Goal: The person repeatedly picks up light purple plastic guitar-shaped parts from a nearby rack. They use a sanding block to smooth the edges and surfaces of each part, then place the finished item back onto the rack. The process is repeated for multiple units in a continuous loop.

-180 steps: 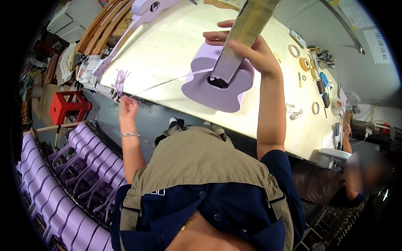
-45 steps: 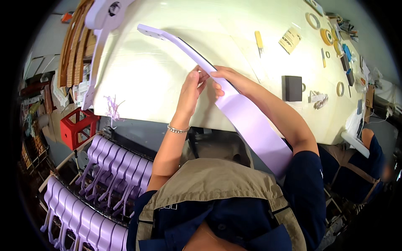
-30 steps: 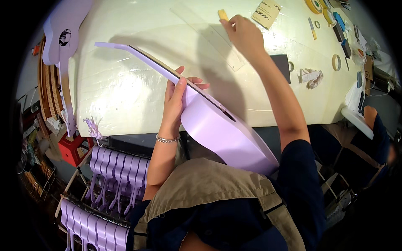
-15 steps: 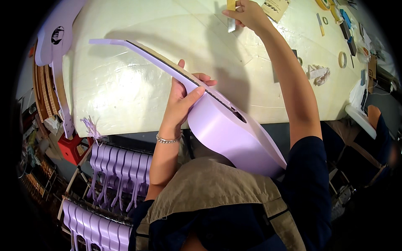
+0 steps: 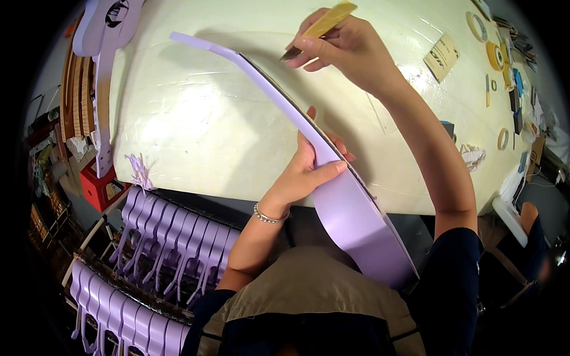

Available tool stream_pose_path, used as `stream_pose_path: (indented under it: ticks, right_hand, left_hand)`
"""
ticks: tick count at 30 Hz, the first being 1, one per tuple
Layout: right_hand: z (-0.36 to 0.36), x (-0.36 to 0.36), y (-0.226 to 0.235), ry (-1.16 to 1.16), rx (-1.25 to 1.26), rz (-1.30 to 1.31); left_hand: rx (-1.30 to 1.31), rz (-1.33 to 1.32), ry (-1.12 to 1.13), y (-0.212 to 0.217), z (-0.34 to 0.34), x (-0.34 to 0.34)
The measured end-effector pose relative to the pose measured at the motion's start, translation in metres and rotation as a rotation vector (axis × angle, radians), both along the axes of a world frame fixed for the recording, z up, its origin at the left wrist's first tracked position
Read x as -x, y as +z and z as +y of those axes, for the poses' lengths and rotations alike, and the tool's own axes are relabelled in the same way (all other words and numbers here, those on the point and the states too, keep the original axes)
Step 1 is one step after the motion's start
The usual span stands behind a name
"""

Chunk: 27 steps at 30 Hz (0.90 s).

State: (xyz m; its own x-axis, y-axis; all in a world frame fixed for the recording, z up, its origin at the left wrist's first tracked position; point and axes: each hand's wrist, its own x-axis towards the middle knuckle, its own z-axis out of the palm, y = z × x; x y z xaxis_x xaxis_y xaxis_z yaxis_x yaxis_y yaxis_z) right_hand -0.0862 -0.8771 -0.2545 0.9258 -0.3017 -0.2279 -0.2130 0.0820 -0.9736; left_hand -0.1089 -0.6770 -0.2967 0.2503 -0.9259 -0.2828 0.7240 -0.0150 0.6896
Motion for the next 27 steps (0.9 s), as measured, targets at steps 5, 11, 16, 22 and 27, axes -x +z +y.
stream_pose_path:
  ticks: [5,11,16,22,27]
  right_hand:
    - [0.012,-0.029,-0.006,0.142,0.088,-0.079]
    - [0.012,-0.047,-0.015,0.207,0.315,-0.148]
    - [0.004,-0.060,-0.031,0.255,0.384,-0.293]
    - [0.007,-0.061,-0.035,0.261,0.363,-0.245]
    - [0.005,-0.059,-0.035,0.287,0.386,-0.262]
  left_hand:
    - [-0.017,-0.047,0.077,-0.004,-0.003,0.008]
    - [-0.063,-0.141,0.098,-0.010,-0.004,0.009]
    - [-0.031,-0.165,0.109,-0.019,-0.004,0.013]
    - [-0.015,-0.141,0.108,-0.020,-0.003,0.013]
    - [-0.008,-0.138,0.120,-0.020,-0.003,0.014]
